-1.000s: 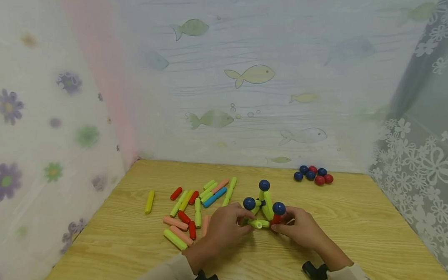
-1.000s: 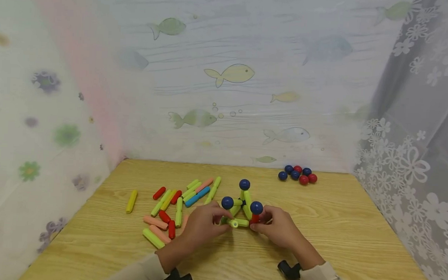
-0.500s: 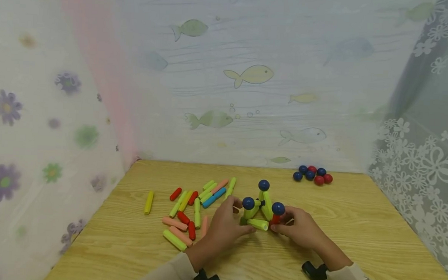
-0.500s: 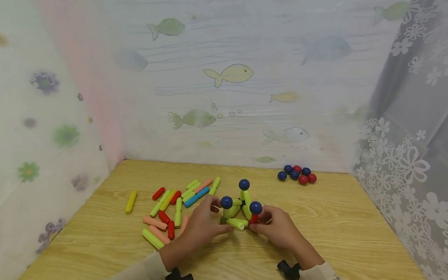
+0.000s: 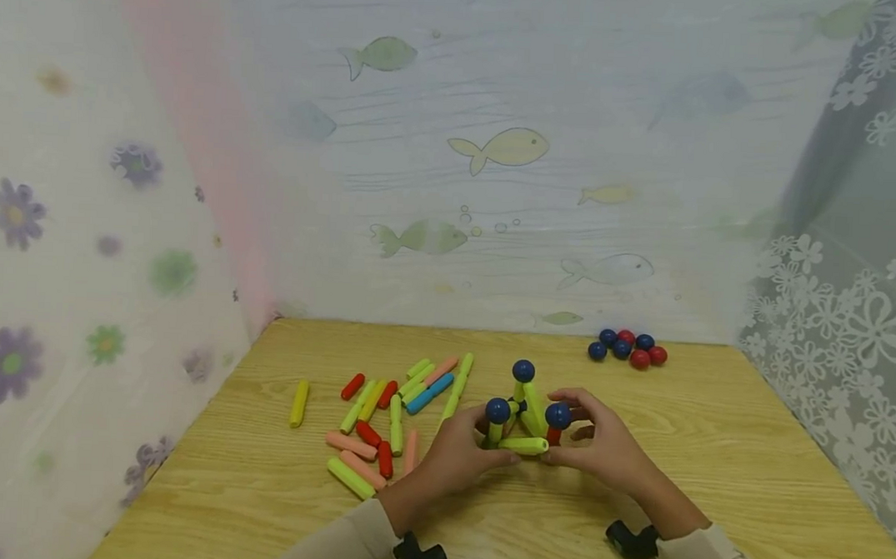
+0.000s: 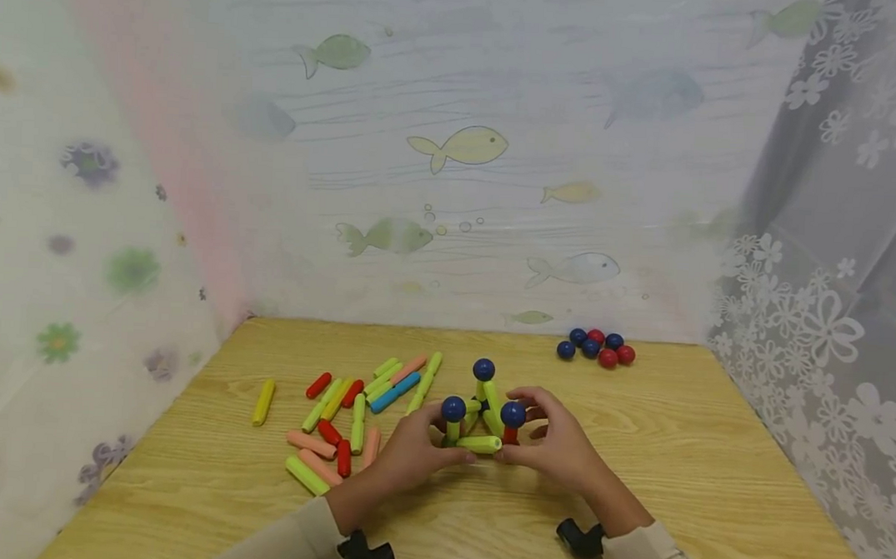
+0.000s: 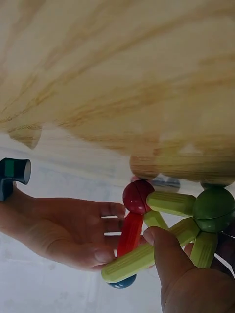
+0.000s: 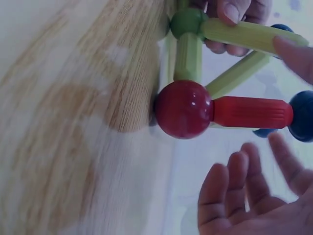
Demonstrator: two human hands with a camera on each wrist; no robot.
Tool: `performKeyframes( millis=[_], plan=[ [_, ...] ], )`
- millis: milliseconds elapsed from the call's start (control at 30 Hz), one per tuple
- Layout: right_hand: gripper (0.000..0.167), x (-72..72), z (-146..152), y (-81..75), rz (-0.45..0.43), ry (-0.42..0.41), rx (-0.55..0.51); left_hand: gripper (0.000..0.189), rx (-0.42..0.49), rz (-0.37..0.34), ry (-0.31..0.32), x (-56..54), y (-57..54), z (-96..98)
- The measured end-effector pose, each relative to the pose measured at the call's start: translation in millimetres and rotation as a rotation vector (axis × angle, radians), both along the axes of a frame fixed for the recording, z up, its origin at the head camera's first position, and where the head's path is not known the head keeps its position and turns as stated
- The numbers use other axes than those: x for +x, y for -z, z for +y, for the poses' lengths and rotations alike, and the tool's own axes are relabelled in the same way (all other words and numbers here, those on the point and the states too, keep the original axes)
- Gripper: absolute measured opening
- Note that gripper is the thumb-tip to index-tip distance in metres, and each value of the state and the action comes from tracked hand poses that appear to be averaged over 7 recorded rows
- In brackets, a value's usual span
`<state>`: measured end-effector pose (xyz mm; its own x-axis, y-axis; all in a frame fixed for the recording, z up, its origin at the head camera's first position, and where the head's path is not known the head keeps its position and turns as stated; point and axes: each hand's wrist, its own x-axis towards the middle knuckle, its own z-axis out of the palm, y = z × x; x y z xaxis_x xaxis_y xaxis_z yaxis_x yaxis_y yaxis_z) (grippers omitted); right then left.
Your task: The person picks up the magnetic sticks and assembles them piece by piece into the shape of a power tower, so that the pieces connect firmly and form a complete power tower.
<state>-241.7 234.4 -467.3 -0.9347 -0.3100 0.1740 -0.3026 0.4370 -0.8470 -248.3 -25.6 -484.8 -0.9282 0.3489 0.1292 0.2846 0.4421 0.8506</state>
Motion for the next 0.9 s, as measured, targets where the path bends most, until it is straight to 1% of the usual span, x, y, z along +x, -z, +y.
performKeyframes(
  millis=[167, 267, 400, 567, 667, 767, 900],
  plan=[
    [0.062, 4.0, -2.6, -1.2, 0.044, 0.003, -0.006, 0.046, 0.0, -0.003, -0.003, -0.1, 1.9, 1.5],
    [0.052, 6.2, -5.0, -1.5, 0.065, 0.033, -0.006, 0.035, 0.001, -0.001, -0.01, 0.6, 3.0, 1.3],
    [0.045, 7.7, -7.2, -2.1, 0.082, 0.076, 0.003, 0.027, -0.002, 0.015, -0.015, 1.4, 4.0, 0.6],
    [0.038, 7.7, -8.4, -1.6, 0.108, 0.105, 0.021, 0.029, -0.038, 0.054, -0.022, 1.4, 3.5, -1.6],
    [0.037, 6.9, -8.4, -1.1, 0.115, 0.106, 0.028, 0.031, -0.065, 0.085, -0.031, 1.1, 2.5, -3.6],
    [0.041, 4.8, -7.7, -0.2, 0.09, 0.098, 0.043, 0.03, -0.072, 0.105, -0.037, 1.6, 0.7, -5.8],
    [0.05, 2.2, -5.9, 1.1, -0.014, 0.086, 0.091, 0.03, -0.052, 0.108, -0.042, 2.8, -2.4, -7.5]
  ],
)
